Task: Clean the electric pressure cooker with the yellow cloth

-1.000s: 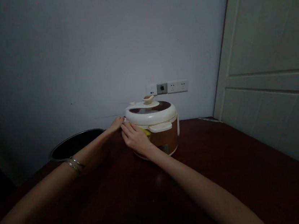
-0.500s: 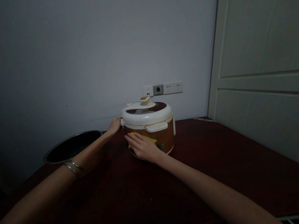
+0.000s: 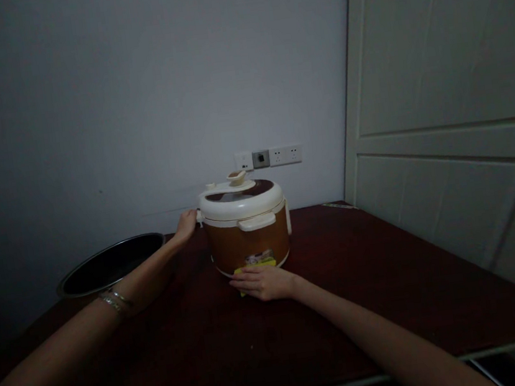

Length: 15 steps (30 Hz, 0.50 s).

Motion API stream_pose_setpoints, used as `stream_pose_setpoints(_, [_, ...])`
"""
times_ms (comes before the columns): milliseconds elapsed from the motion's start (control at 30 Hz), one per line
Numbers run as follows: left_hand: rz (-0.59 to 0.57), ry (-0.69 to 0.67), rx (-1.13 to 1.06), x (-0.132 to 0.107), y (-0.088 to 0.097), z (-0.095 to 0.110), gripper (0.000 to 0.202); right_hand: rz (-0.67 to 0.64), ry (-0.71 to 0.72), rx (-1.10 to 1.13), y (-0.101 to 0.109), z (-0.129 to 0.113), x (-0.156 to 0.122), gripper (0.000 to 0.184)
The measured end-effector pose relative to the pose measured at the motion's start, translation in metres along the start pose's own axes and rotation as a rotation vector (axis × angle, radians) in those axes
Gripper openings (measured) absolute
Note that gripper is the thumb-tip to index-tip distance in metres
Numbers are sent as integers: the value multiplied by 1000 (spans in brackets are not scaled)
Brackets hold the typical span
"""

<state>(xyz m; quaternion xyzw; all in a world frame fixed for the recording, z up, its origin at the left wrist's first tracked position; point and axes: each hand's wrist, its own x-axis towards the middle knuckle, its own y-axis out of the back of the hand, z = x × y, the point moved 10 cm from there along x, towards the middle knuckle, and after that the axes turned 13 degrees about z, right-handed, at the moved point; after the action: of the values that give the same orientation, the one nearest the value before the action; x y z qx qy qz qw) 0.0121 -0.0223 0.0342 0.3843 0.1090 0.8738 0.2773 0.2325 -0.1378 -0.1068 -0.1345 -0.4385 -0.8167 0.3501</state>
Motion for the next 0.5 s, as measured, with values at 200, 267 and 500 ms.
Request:
stream_pose_setpoints(200, [29, 11, -42, 0, -1, -2, 29, -11, -53, 51, 53, 44, -31, 44])
stream_pose_setpoints(267, [41, 14, -55, 1, 0, -3, 28, 75, -136, 12, 69, 62, -37, 50])
stream_pose_setpoints(500, [77, 31, -74, 3, -1, -7, 27, 669, -840, 0, 84, 104, -100, 67])
